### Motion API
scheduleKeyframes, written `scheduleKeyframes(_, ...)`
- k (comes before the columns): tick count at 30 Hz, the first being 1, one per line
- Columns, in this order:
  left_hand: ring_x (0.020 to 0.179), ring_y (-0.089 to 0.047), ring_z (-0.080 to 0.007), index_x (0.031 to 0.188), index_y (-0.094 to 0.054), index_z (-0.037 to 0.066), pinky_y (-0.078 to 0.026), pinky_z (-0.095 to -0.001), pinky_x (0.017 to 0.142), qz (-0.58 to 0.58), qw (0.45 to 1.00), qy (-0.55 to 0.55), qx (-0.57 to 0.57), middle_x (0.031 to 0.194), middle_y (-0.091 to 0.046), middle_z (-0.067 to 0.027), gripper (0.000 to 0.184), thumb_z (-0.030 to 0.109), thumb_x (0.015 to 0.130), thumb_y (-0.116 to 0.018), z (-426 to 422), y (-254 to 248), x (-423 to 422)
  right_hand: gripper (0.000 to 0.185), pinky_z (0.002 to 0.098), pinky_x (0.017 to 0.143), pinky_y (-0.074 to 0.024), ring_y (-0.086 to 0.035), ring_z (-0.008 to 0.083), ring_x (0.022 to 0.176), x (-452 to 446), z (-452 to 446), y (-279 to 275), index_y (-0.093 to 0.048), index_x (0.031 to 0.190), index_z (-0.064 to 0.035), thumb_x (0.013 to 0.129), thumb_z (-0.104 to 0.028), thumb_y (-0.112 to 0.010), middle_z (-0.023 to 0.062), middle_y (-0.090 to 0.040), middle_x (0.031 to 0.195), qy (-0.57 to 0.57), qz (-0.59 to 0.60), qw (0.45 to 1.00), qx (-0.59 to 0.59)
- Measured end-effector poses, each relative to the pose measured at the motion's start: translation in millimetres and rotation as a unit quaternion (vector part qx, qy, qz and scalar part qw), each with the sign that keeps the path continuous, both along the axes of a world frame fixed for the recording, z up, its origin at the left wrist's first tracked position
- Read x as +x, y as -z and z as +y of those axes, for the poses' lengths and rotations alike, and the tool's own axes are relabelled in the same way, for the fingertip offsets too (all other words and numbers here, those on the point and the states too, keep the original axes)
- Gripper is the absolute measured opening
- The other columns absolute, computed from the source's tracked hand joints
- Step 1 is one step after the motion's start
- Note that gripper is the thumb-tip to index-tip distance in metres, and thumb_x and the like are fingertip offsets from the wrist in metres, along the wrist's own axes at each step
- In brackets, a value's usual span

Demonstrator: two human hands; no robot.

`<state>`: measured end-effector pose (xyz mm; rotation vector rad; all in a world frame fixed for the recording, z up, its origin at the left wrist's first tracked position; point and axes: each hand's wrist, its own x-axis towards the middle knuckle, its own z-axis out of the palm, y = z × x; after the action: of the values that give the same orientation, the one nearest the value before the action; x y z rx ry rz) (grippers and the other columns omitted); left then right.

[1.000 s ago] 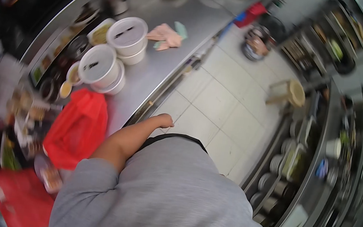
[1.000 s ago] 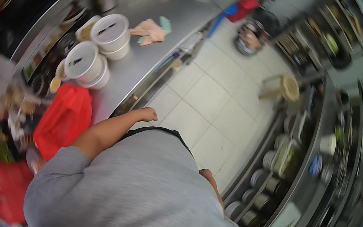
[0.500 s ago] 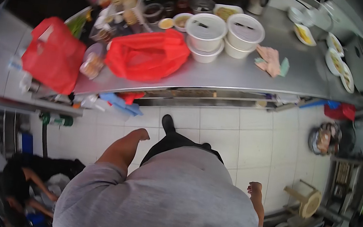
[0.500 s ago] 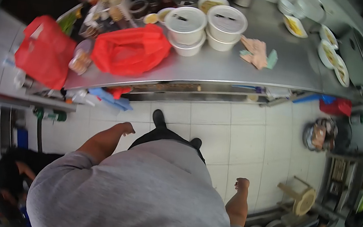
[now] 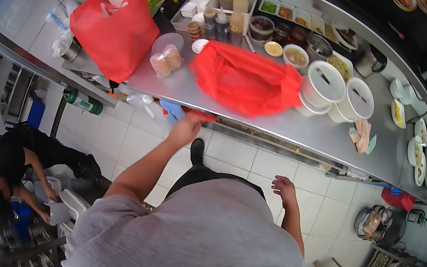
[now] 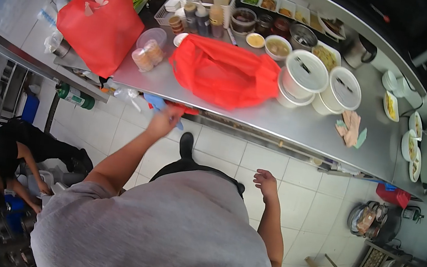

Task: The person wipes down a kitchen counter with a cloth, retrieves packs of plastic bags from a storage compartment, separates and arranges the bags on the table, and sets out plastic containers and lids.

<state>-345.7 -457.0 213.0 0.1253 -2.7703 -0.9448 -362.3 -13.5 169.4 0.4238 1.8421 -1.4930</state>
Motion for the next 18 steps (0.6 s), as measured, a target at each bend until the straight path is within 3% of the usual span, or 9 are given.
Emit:
scheduleKeyframes(3,0.080,-0.062,-0.0248,0.099,-0.063,0.005,-0.049,-0.0339,0.069,0.219,0.967,-0.133,-0.007,0.092,-0.063,-0.0132,0.018,0.009,0.082,-0.060,-82.2,-74.0,-67.6,0.036,0.0313,0.074,-0.0485,-0.061,0.0170,0.085,-13.1,-60.1,-24.2,-0.057,0.115,-0.0029,0.082,-0.016,-0.059,0.0071,-0.064,0.096,-0.012,0.001,1.000,-0.008)
scheduleKeyframes(5,0.078,-0.062,-0.0236,0.104,-0.062,0.004,-0.049,-0.0321,0.069,0.277,0.944,-0.177,0.037,0.093,-0.063,-0.0124,0.024,0.008,0.081,-0.062,-168.6,-92.3,-108.4,0.033,0.0301,0.074,-0.0484,-0.061,0.0160,0.086,-24.2,-104.6,-35.9,-0.058,0.114,-0.0023,0.083,-0.016,-0.059,0.0069,-0.064,0.095,-0.009,-0.007,1.000,-0.008)
scheduleKeyframes(8,0.096,-0.058,-0.0310,0.103,-0.061,0.006,-0.047,-0.0400,0.083,0.127,0.963,-0.215,0.098,0.101,-0.061,-0.0141,0.025,0.008,0.078,-0.063,-258.4,-87.4,-138.8,0.032,0.0298,0.074,-0.0484,-0.062,0.0161,0.086,-39.3,-183.2,-54.0,-0.058,0.113,-0.0023,0.084,-0.016,-0.059,0.0077,-0.065,0.095,-0.036,0.040,0.998,-0.019)
scheduleKeyframes(11,0.107,-0.052,-0.0313,0.103,-0.060,0.007,-0.041,-0.0417,0.094,0.031,0.985,0.003,-0.167,0.107,-0.056,-0.0130,0.025,0.012,0.079,-0.064,-295.6,-34.1,-150.5,0.030,0.0299,0.076,-0.0490,-0.063,0.0186,0.086,-55.3,-261.0,-71.4,-0.059,0.111,-0.0028,0.084,-0.016,-0.063,0.0094,-0.065,0.094,-0.130,0.195,0.972,-0.020)
scheduleKeyframes(12,0.108,-0.051,-0.0318,0.101,-0.059,0.007,-0.040,-0.0421,0.097,0.010,0.984,0.004,-0.179,0.108,-0.055,-0.0129,0.024,0.014,0.079,-0.064,-302.3,-24.7,-152.2,0.030,0.0302,0.077,-0.0491,-0.063,0.0187,0.086,-61.9,-284.7,-76.3,-0.059,0.111,-0.0027,0.084,-0.016,-0.064,0.0101,-0.065,0.093,-0.179,0.261,0.948,-0.001)
scheduleKeyframes(14,0.111,-0.048,-0.0328,0.099,-0.059,0.007,-0.036,-0.0429,0.102,-0.030,0.979,0.008,-0.202,0.109,-0.053,-0.0129,0.022,0.016,0.079,-0.064,-300.7,-21.9,-157.8,0.029,0.0305,0.078,-0.0492,-0.063,0.0188,0.085,-73.8,-329.9,-100.5,-0.059,0.110,-0.0024,0.085,-0.016,-0.064,0.0111,-0.065,0.092,-0.215,0.269,0.939,0.022)
scheduleKeyframes(18,0.102,-0.050,-0.0353,0.097,-0.056,0.004,-0.039,-0.0430,0.091,0.019,0.991,-0.033,-0.129,0.104,-0.052,-0.0150,0.018,0.013,0.083,-0.061,-302.6,-22.8,-169.9,0.027,0.0310,0.077,-0.0494,-0.063,0.0194,0.085,-87.4,-377.9,-131.6,-0.059,0.109,-0.0019,0.085,-0.014,-0.064,0.0122,-0.065,0.092,-0.255,0.267,0.929,0.011)
